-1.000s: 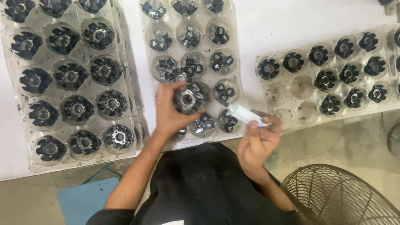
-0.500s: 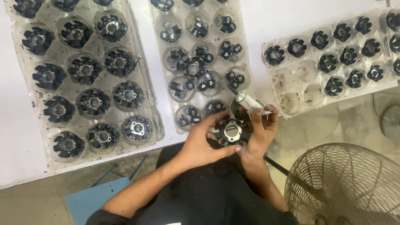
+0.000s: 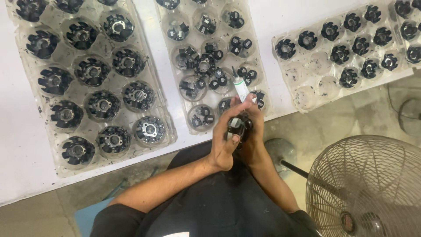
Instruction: The person sits at a workbench with trays of small black mechanical components. They pick up a component, apply adhesive from a tube onto it by hand, and place it back into the tray, repeating this for successive components.
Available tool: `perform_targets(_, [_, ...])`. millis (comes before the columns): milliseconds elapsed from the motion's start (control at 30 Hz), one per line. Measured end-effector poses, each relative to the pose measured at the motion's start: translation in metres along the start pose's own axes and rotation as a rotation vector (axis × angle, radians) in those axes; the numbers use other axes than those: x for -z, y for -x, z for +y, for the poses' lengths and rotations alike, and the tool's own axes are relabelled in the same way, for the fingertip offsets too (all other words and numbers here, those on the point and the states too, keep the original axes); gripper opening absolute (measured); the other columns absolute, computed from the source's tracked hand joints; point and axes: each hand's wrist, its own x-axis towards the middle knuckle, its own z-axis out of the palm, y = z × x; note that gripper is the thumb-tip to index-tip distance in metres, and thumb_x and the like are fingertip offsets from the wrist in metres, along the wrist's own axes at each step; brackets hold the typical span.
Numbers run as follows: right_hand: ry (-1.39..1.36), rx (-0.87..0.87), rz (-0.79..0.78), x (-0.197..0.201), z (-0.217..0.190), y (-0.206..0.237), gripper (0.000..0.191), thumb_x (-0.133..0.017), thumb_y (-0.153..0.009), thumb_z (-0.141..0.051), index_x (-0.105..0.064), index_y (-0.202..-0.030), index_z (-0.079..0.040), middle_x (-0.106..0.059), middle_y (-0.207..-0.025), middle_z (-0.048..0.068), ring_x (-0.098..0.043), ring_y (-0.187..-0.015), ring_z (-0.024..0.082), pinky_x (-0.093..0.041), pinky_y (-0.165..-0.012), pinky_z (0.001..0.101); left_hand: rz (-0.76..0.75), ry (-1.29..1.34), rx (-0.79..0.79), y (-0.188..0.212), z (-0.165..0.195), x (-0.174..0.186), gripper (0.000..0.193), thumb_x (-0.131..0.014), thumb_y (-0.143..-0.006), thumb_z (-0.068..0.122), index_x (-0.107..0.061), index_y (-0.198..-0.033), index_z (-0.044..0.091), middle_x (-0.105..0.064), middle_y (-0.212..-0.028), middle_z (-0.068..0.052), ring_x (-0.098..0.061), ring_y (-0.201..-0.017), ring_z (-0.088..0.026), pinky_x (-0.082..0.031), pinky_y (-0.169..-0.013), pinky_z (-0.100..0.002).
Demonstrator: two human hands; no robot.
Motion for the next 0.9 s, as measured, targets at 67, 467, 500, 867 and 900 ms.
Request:
perform_targets(67, [-0.651,-0.532,0.309,0.004,0.012,-0.005,0.05,-0.063,-0.101,-0.035,-0.046,-0.136,-0.003,-0.057,-0.136,0.007,-0.057,-0.13,0.022,-0.049,-0.111,0.037,-0.017,0.119,0.061,-0.004,0.002,-0.009,0.069,-0.043,-0.111,0.053,-0.039,-0.152,-0.002,-0.048,-0.157,-0.021,-0.044,-0.152,-0.034,-0.022,-0.136,-0.045])
perform_targets(467, [-0.754,-0.268,0.596,0.119,-0.011,-0.046,0.032,-0.073,-0.099,0.004,-0.057,-0.124,-0.007,-0.066,-0.125,0.012,-0.065,-0.116,0.022,-0.057,-0.104,0.0377,0.371,1.356,0.552,-0.094,0.009,-0.028,0.074,-0.039,-0.101,0.045,-0.041,-0.15,-0.01,-0.045,-0.155,-0.029,-0.046,-0.143,-0.043,-0.038,-0.118,-0.055])
perform_targets(500, [-0.743,-0.285,0.604,0.128,-0.018,-0.044,0.032,-0.073,-0.097,0.004,-0.057,-0.122,-0.007,-0.067,-0.128,0.012,-0.067,-0.117,0.024,-0.057,-0.103,0.0374,0.41,1.4,0.566,-0.104,0.006,-0.032,0.072,-0.037,-0.102,0.041,-0.039,-0.151,-0.012,-0.044,-0.155,-0.03,-0.045,-0.143,-0.044,-0.038,-0.117,-0.056])
perform_targets(867, [-0.122,0.145,0.344,0.199,-0.03,-0.031,0.033,-0.077,-0.094,0.001,-0.056,-0.117,-0.009,-0.069,-0.112,0.012,-0.07,-0.105,0.026,-0.06,-0.099,0.0392,0.245,0.885,0.255,-0.143,-0.003,-0.102,0.064,-0.042,-0.114,0.051,-0.047,-0.147,-0.003,-0.051,-0.142,-0.027,-0.055,-0.126,-0.037,-0.049,-0.109,-0.05])
perform_targets(900, [-0.039,0.201,0.312,0.207,-0.028,-0.031,0.034,-0.077,-0.093,-0.002,-0.055,-0.117,-0.01,-0.068,-0.111,0.011,-0.071,-0.103,0.026,-0.061,-0.099,0.0394,0.208,0.811,0.193,-0.144,-0.001,-0.108,0.06,-0.045,-0.114,0.05,-0.048,-0.144,-0.002,-0.051,-0.141,-0.025,-0.055,-0.124,-0.035,-0.048,-0.107,-0.047])
